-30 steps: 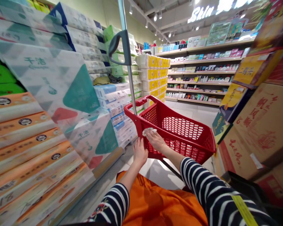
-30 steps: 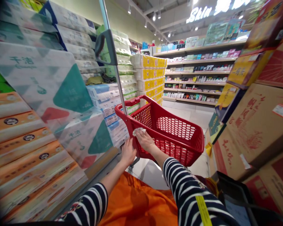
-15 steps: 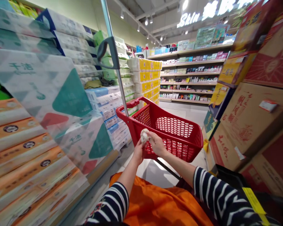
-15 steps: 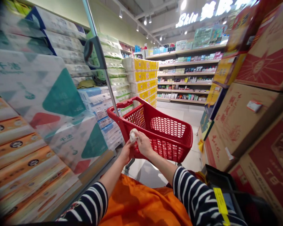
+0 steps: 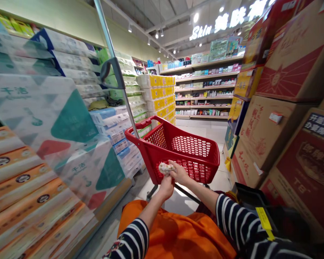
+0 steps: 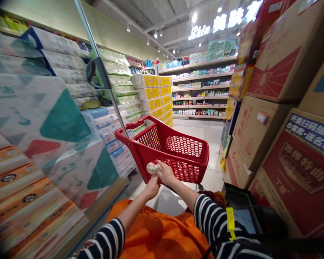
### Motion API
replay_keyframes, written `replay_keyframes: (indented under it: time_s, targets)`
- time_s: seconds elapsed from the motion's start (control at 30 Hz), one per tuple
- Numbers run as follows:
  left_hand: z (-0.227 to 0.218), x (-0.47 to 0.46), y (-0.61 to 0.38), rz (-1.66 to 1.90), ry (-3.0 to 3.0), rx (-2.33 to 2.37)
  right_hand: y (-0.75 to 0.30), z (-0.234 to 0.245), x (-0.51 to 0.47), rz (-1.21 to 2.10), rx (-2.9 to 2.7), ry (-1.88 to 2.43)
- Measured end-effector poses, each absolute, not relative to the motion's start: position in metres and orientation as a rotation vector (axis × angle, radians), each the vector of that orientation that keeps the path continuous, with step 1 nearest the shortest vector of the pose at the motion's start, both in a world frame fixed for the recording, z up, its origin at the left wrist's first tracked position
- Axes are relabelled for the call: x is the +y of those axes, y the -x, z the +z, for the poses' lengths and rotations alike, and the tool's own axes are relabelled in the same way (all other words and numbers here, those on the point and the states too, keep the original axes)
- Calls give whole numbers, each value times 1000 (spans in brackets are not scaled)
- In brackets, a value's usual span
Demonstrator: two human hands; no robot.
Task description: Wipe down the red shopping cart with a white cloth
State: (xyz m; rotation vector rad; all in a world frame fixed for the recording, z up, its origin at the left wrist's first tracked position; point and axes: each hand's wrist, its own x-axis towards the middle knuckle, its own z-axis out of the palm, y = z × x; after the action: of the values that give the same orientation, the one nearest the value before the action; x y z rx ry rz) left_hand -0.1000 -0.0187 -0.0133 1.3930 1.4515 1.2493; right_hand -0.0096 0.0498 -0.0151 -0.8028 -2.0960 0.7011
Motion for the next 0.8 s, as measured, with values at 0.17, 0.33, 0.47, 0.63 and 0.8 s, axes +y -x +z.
replay_keyframes:
  time_s: [0.17, 0.33, 0.47, 0.63, 0.8]
  targets:
    - [-15, -18, 119, 892, -1642, 1902, -13, 28, 78, -4, -2245, 696]
    - [-26, -23, 124, 708, -1571, 2084, -23, 28, 101, -421, -2353, 507]
    - [-35, -32, 105, 559, -1673, 2058, -29, -27, 92, -462, -2569, 342]
    - [-32, -31, 88, 335, -1760, 2092, -50, -55, 76, -365, -2645, 364]
    - [-20, -21, 72, 319, -1848, 2148, -75, -9, 88, -245, -2364, 526]
